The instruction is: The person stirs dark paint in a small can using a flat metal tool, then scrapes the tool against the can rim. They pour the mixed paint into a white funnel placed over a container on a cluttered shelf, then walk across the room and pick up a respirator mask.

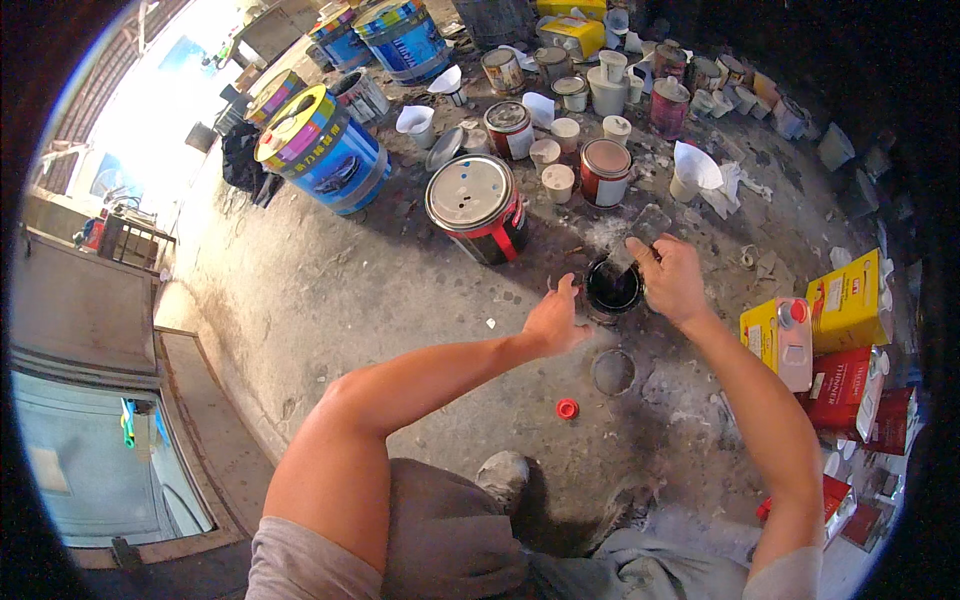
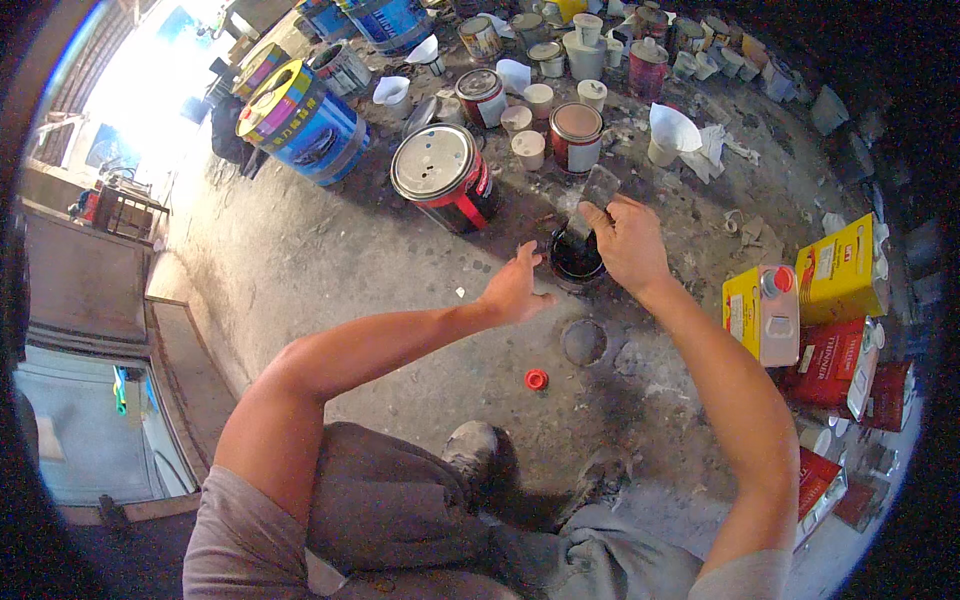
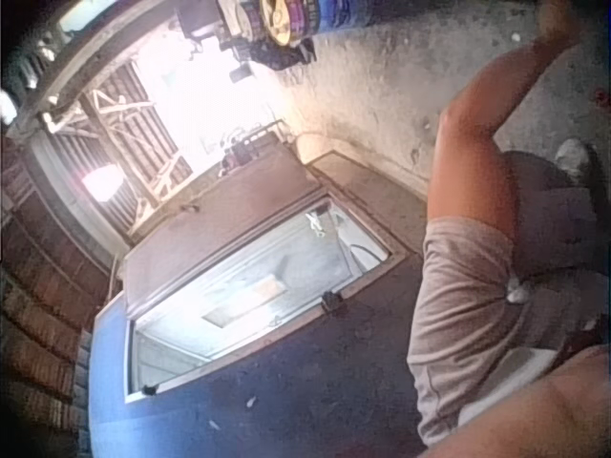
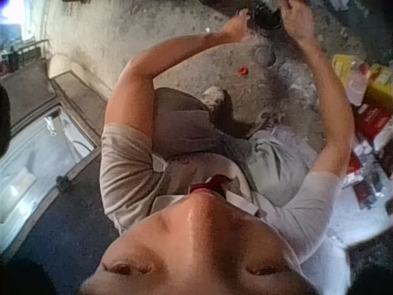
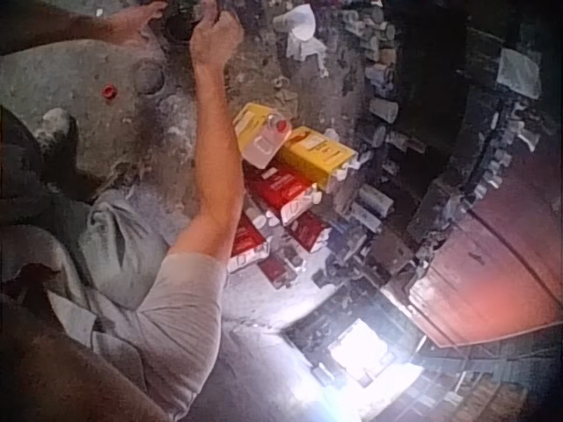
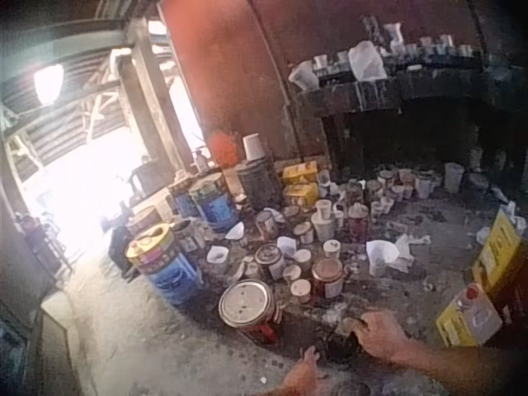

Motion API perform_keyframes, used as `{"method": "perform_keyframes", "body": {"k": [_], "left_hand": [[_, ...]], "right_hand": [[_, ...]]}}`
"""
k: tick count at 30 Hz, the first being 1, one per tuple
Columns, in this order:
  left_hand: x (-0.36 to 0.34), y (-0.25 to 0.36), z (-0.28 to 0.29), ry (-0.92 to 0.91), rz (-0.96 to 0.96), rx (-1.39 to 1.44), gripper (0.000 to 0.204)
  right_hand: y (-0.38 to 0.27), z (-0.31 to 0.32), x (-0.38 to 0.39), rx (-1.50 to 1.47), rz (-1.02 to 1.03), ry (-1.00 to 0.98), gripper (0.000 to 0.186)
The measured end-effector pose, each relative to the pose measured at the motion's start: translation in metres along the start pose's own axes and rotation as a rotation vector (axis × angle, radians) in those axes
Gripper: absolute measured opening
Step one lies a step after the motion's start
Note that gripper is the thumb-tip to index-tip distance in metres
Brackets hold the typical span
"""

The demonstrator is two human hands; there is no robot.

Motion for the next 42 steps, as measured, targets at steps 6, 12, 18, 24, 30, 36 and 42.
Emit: {"method": "perform_keyframes", "body": {"k": [6,12,18,24,30,36,42], "left_hand": [[0.001,0.0,0.0,0.0,-0.006,-0.018,0.106],[0.002,0.0,0.0,-0.014,0.007,0.002,0.106],[0.002,0.0,0.0,-0.002,-0.003,-0.005,0.106],[0.001,0.0,-0.001,-0.002,-0.023,-0.015,0.105],[0.002,0.0,-0.002,-0.013,-0.02,-0.013,0.104],[0.001,-0.001,-0.002,-0.015,-0.02,-0.019,0.105],[0.002,-0.001,-0.004,-0.014,-0.027,-0.015,0.106]], "right_hand": [[-0.027,0.005,0.001,0.082,0.25,0.052,0.042],[-0.019,0.007,0.0,0.049,0.17,0.04,0.04],[-0.019,0.001,0.003,0.103,0.194,0.008,0.041],[-0.028,0.009,0.006,0.034,0.324,0.121,0.046],[-0.005,0.001,0.007,0.018,0.028,0.009,0.039],[-0.034,0.009,0.01,0.046,0.384,0.14,0.045],[0.011,0.004,0.007,-0.03,-0.072,0.045,0.042]]}}
Point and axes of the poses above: each hand's wrist, its own x-axis away from the middle knuckle, its own z-axis out of the back of the hand, y = z × x, the point moved 9 cm from there along -x, towards the middle knuckle, and after that the axes turned 8 degrees about z, right-handed, at the moved point
